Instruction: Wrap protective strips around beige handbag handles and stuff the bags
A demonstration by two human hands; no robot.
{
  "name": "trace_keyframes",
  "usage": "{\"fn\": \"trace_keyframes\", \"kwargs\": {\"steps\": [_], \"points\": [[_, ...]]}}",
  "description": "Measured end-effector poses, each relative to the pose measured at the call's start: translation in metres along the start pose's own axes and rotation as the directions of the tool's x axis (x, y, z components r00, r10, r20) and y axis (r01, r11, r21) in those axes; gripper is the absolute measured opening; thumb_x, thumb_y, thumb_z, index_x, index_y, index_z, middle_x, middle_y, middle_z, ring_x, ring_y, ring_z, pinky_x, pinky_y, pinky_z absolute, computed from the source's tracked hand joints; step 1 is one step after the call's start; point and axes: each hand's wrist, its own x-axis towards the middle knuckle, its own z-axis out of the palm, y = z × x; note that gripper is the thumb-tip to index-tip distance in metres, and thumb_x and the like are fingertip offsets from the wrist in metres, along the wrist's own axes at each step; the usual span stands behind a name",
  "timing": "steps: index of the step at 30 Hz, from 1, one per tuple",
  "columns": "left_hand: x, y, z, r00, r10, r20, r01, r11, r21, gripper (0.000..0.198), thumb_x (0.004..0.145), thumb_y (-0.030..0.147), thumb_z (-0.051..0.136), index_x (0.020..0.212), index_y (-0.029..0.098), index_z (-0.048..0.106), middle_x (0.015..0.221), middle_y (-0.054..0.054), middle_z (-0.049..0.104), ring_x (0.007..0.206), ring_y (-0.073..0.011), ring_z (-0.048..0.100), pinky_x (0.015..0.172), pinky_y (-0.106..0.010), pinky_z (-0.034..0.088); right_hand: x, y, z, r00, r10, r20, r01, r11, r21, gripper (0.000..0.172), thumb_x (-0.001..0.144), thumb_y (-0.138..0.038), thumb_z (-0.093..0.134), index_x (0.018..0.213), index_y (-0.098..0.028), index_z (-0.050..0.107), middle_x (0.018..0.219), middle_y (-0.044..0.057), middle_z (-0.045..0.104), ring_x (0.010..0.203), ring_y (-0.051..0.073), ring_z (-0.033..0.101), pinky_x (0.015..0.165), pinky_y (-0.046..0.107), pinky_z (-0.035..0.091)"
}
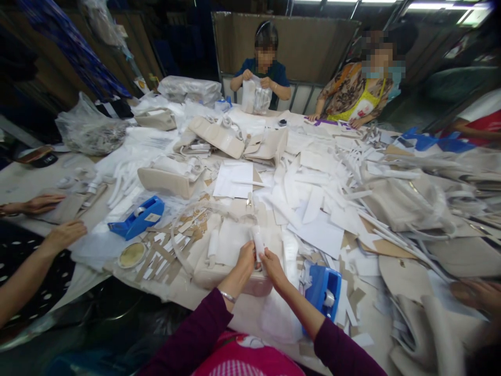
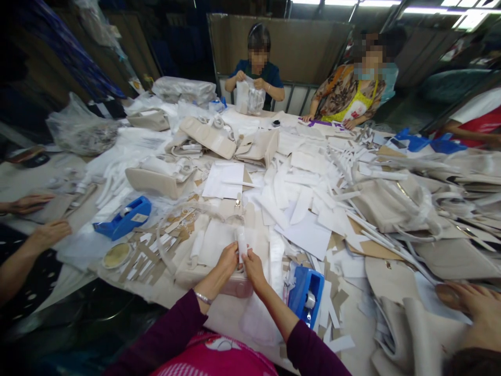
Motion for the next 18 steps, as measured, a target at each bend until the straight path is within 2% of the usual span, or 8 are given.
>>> {"fn": "trace_keyframes", "kwargs": {"steps": [3,7,11,14,16,18], "points": [[-0.003,0.002,-0.002,0.998,-0.031,0.061,0.033,0.999,-0.03,0.05,0.078,0.062,0.046,0.084,0.013,0.059,0.062,-0.005,0.06,0.038,-0.0102,0.045,0.031,-0.022,0.025,0.001,0.003,-0.001,0.999,0.031,0.026,-0.03,1.0,-0.004,0.022,0.075,-0.041,0.049,0.074,-0.02,0.053,0.056,-0.001,0.057,0.05,0.016,0.054,0.053,0.027,0.044],[0.0,-0.006,-0.007,0.992,0.028,0.123,-0.03,0.999,0.011,0.044,0.069,0.053,0.066,0.09,0.015,0.058,0.068,-0.002,0.061,0.042,-0.0091,0.048,0.031,-0.019,0.024,0.001,0.004,-0.003,1.0,0.008,0.026,-0.008,1.0,-0.011,0.025,0.077,-0.044,0.048,0.077,-0.02,0.054,0.057,0.0,0.059,0.051,0.017,0.056,0.054,0.028,0.045],[0.004,-0.014,-0.01,0.996,0.046,0.074,-0.049,0.998,0.029,0.041,0.065,0.048,0.072,0.088,0.016,0.058,0.064,0.001,0.058,0.04,-0.0075,0.047,0.032,-0.017,0.022,0.001,0.002,-0.003,1.0,0.019,0.019,-0.018,0.999,-0.037,0.026,0.076,-0.047,0.049,0.075,-0.021,0.053,0.059,0.003,0.061,0.053,0.019,0.058,0.053,0.029,0.045],[0.005,-0.014,-0.009,0.998,0.06,0.028,-0.061,0.998,0.02,0.039,0.063,0.047,0.073,0.082,0.016,0.057,0.058,0.002,0.055,0.036,-0.0078,0.043,0.031,-0.018,0.021,0.003,0.005,-0.001,0.998,0.029,0.057,-0.025,0.997,-0.072,0.028,0.076,-0.05,0.046,0.072,-0.022,0.05,0.057,0.003,0.06,0.05,0.019,0.056,0.052,0.03,0.043],[0.006,-0.012,-0.008,0.997,0.083,-0.002,-0.083,0.997,0.002,0.037,0.061,0.046,0.073,0.077,0.016,0.057,0.055,0.002,0.054,0.036,-0.0088,0.043,0.032,-0.02,0.021,0.006,0.01,-0.001,0.998,0.015,0.053,-0.007,0.988,-0.155,0.028,0.077,-0.05,0.043,0.07,-0.023,0.047,0.058,0.004,0.06,0.051,0.019,0.056,0.053,0.031,0.042],[0.009,-0.012,-0.007,0.993,0.117,-0.029,-0.117,0.993,-0.024,0.034,0.059,0.042,0.075,0.071,0.016,0.058,0.055,0.0,0.055,0.041,-0.0099,0.047,0.036,-0.021,0.029,0.011,0.013,-0.003,1.0,-0.028,0.004,0.028,0.944,-0.328,0.025,0.079,-0.046,0.043,0.067,-0.024,0.045,0.062,0.006,0.061,0.058,0.021,0.059,0.058,0.033,0.042]]}}
